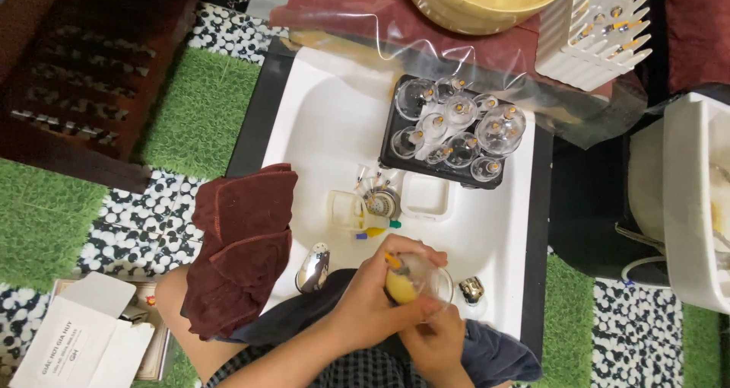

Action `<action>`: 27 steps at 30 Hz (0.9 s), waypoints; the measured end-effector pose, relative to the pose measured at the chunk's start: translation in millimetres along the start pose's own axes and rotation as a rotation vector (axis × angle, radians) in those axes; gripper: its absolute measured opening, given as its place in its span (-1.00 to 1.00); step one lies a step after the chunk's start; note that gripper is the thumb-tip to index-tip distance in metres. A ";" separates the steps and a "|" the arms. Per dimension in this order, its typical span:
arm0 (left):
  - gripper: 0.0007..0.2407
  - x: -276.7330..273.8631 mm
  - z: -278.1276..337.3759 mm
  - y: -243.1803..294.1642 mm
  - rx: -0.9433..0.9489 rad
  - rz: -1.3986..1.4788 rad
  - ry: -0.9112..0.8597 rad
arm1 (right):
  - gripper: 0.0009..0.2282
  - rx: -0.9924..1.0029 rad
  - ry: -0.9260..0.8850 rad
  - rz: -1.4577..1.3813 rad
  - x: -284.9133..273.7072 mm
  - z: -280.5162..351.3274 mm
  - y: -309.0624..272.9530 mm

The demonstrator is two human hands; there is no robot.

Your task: The person scrubs small glass cups with a yellow sponge in a white sink. They rinse the cups under running water and place them into a black tray. The person repeats this process for several cups, handling them one at a time.

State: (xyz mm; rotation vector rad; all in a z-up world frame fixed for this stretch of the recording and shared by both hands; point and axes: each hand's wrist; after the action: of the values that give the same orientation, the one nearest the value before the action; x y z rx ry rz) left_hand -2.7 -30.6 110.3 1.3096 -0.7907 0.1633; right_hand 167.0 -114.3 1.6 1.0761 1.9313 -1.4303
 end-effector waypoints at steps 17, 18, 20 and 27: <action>-0.66 -0.3 -0.2 -16.8 0.042 -0.029 0.106 | -0.49 -0.319 -0.111 0.089 -7.9 -41.8 -53.9; -0.66 -2.4 1.0 -12.0 0.055 -0.031 0.107 | -0.49 -0.332 -0.107 0.088 -11.5 -34.3 -58.6; -0.76 -6.4 5.0 -2.2 0.158 0.045 -0.090 | -0.52 -0.072 -0.163 -0.479 -18.9 -16.5 -69.2; -0.68 -50.3 -12.6 16.2 0.248 -0.214 -0.659 | -0.56 0.189 -0.375 -1.954 -13.5 -10.2 -44.4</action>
State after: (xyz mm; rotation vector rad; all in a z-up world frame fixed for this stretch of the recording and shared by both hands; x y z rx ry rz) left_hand -42.8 1.4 92.4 1.7014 -1.1999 -0.3727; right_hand 138.5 -114.6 39.5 -1.5844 2.2996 -2.2341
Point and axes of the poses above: each hand's wrist, its own z-axis away from the middle knuckle, its own x-axis out of the palm, y = z × x, and after that the axes turned 11 degrees about z, right-handed
